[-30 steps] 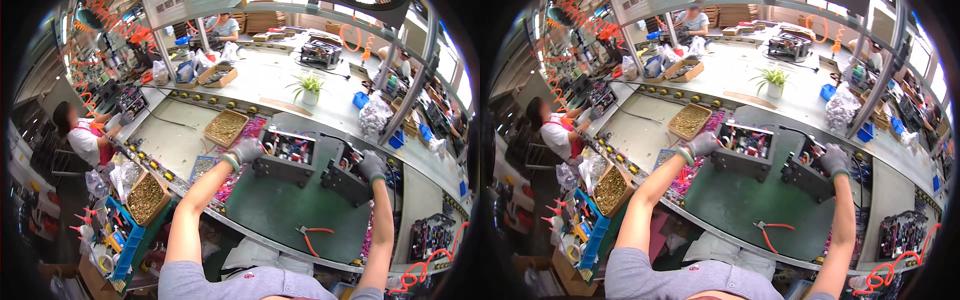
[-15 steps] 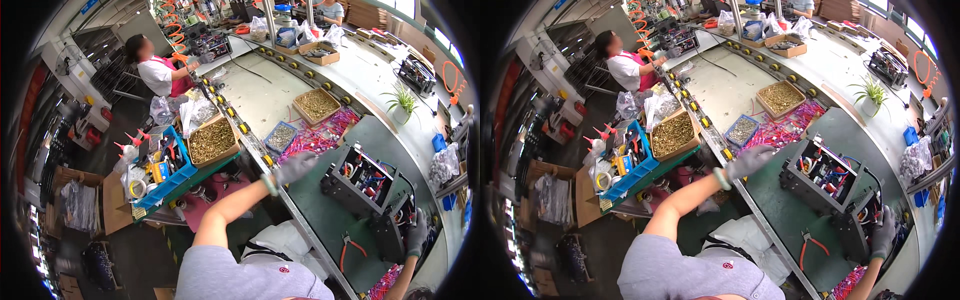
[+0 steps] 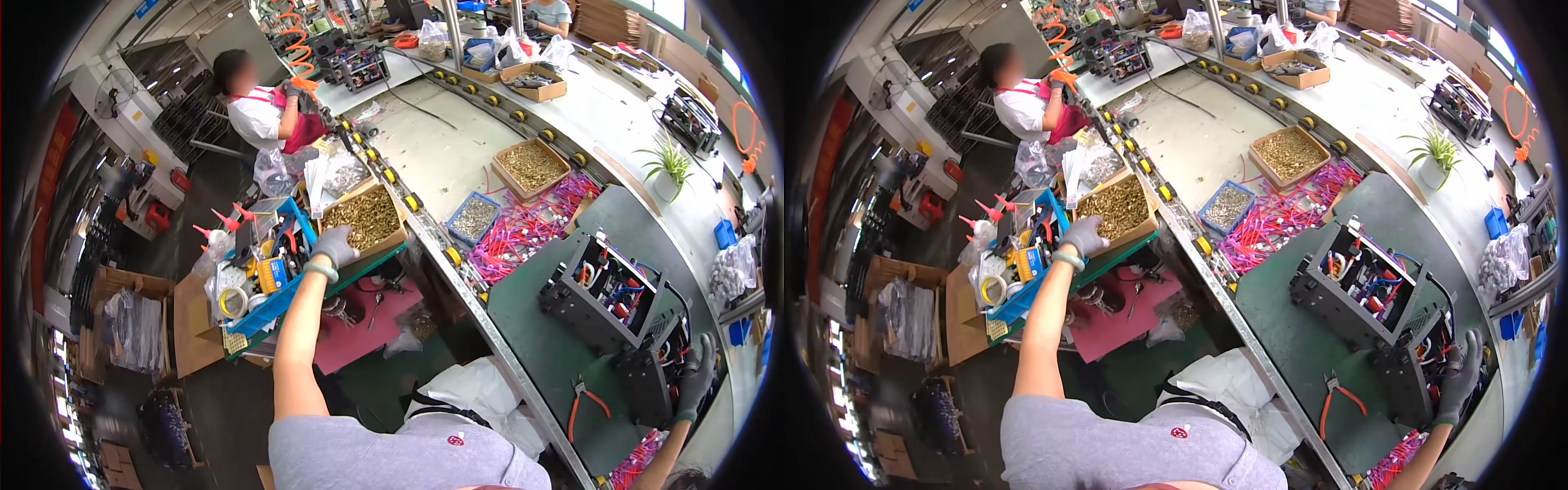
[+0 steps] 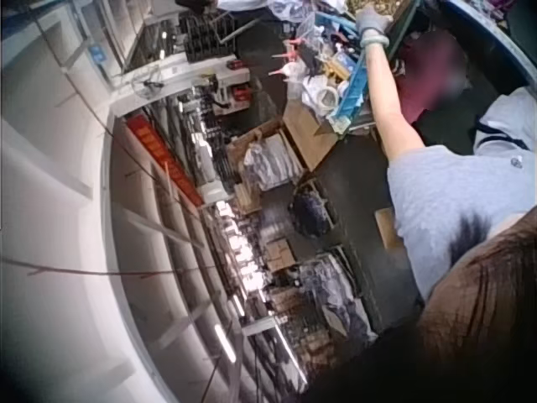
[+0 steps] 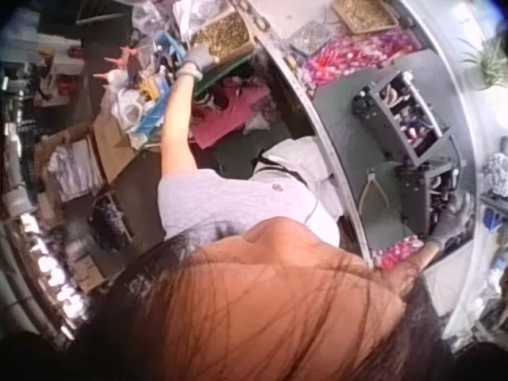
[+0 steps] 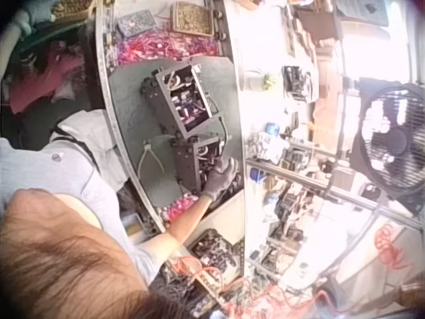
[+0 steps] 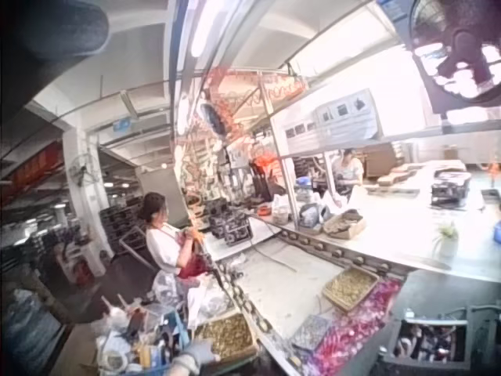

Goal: The person assembles electronic devices on a workbench, using a pneumatic screwdriver to secure screws into metal chassis. They handle circuit boards, wires, and tools, organizing components and tightening fasteners in a factory setting.

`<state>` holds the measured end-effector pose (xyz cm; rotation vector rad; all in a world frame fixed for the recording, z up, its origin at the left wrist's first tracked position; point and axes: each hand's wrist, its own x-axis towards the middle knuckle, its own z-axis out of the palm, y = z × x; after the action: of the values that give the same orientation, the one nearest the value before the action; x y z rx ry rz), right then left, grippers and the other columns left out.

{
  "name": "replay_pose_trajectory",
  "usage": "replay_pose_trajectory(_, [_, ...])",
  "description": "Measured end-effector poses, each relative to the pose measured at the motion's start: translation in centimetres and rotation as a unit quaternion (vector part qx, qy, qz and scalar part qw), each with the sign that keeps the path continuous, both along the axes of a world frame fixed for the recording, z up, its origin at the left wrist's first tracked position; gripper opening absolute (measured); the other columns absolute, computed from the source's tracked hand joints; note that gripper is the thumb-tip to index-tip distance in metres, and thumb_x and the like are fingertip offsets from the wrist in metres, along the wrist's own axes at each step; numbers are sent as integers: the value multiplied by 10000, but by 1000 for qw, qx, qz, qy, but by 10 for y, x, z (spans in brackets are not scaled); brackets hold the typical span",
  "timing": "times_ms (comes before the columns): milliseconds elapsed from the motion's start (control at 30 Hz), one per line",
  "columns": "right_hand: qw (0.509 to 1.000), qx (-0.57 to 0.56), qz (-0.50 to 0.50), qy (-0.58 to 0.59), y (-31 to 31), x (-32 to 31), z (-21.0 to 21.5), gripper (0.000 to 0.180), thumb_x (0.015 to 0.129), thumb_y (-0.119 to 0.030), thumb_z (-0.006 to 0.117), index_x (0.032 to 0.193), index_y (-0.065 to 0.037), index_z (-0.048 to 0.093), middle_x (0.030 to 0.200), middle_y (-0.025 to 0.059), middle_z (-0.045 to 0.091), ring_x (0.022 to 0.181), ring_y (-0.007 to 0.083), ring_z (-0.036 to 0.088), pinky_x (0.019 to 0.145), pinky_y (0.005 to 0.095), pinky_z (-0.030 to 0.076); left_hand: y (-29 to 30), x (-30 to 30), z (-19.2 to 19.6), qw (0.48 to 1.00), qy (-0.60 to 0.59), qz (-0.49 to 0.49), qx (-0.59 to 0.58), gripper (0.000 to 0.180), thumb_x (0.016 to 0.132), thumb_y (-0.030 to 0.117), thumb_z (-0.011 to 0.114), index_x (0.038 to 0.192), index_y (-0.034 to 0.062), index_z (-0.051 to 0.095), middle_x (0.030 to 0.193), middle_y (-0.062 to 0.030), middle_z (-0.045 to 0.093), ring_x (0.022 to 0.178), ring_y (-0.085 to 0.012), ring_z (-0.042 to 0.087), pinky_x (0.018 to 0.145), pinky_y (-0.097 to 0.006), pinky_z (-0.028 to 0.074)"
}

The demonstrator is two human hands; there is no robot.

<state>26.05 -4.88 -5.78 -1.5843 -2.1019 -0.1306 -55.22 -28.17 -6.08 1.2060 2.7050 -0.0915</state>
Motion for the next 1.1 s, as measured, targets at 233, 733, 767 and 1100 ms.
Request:
replay_pose_trajectory(233, [980,5,18,200,-24,3,12,362,1013,-141,507,1344,4,522,1361,142,549,1276,251,506,1061,349,390,4,-55,4,979,-23,157,128,684,786,504,717,1290,61,586,1257,-226,620,1163,-349,607,989,-414,473])
replay_pose_trajectory(733, [977,165,-131,-5,-239,5,129,346,914,-158,662,1223,-17,598,1148,162,664,1070,279,643,902,363,500,49,-67,-105,956,225,-136,133,351,962,300,501,1224,102,625,1155,-149,659,1006,-330,638,849,-435,502])
replay_pose_trajectory(767, [965,186,-185,-9,-274,17,133,334,922,-179,658,1206,-13,603,1142,159,665,1061,281,648,899,361,501,67,-20,-93,953,185,-140,196,347,962,297,503,1221,101,623,1149,-147,656,997,-323,634,839,-428,498])
replay_pose_trajectory(1100, [757,-64,-632,-150,-508,153,28,477,832,16,552,1273,-161,596,1230,88,612,1160,275,579,938,404,481,151,221,-34,892,-113,-311,308,301,972,263,519,1195,82,609,1085,-119,625,908,-259,592,737,-356,461])
